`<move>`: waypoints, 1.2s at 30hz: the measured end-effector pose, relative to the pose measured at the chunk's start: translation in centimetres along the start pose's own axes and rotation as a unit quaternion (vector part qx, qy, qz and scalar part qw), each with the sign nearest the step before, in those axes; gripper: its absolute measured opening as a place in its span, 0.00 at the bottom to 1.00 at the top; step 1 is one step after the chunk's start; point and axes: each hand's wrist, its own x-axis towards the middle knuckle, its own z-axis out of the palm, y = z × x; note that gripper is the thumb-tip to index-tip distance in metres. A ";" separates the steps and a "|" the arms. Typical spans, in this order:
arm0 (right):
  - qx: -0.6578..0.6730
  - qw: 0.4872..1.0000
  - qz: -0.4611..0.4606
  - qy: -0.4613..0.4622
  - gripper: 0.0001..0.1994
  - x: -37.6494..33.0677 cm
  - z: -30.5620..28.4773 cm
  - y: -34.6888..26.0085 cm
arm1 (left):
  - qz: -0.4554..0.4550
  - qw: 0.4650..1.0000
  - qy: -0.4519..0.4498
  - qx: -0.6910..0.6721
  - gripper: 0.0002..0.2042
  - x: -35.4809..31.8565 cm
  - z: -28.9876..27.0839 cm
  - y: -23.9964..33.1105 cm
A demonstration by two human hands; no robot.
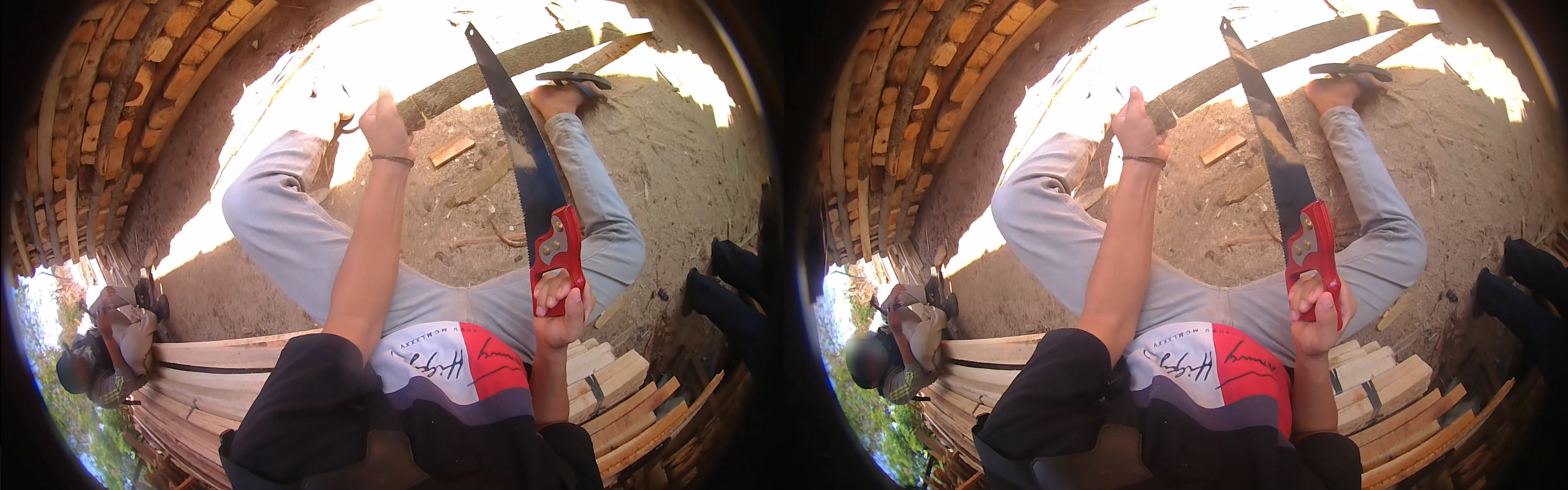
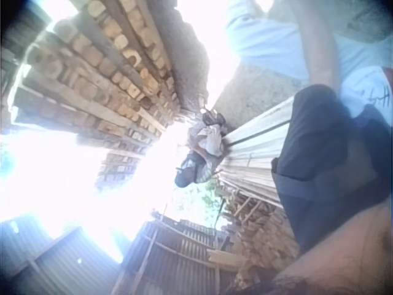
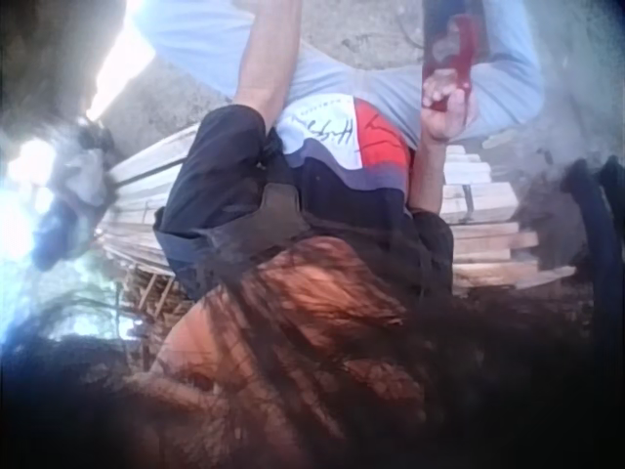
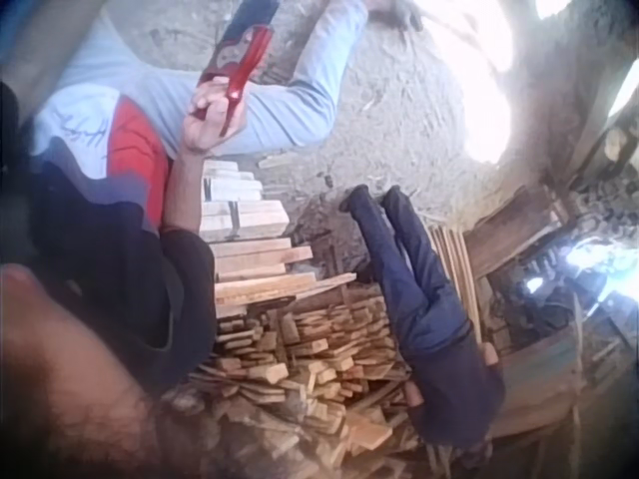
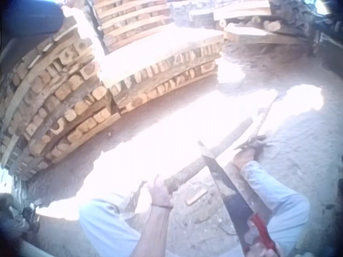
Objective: The person saws a piece of wood with a hand saw while sitting on the ground.
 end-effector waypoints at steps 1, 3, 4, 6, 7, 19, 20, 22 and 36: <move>-0.004 1.000 0.001 0.003 0.16 0.1 0.1 0.1 | -0.018 1.000 -0.006 0.010 0.13 0.1 0.1 0.2; -0.004 1.000 0.004 0.011 0.16 0.4 0.2 0.3 | -0.054 0.998 -0.014 0.032 0.13 0.0 -0.2 0.7; 0.000 1.000 0.007 0.016 0.16 0.6 0.2 0.4 | -0.059 0.998 -0.014 0.027 0.13 -0.1 -0.4 0.5; 0.006 1.000 0.009 0.019 0.16 0.7 0.0 0.6 | -0.065 0.998 -0.015 0.016 0.13 0.2 -0.5 0.3; 0.007 1.000 0.008 0.015 0.16 0.7 -0.2 0.6 | -0.054 0.997 -0.015 0.057 0.15 0.5 -0.8 0.3; -0.049 0.998 0.026 -0.029 0.15 1.6 0.7 0.7 | -0.202 0.954 0.075 0.210 0.29 0.2 -1.6 -2.2; -0.050 0.998 0.024 -0.026 0.16 1.6 0.8 0.6 | -0.214 0.952 0.097 0.194 0.27 0.1 -1.4 -2.4; -0.047 0.998 0.031 -0.029 0.16 1.3 0.8 1.0 | -0.232 0.948 0.145 0.161 0.27 0.1 -1.3 -1.8; 0.013 0.997 0.041 -0.059 0.11 0.7 -1.0 1.7 | -0.282 0.941 0.149 0.110 0.27 -0.3 -3.6 -4.5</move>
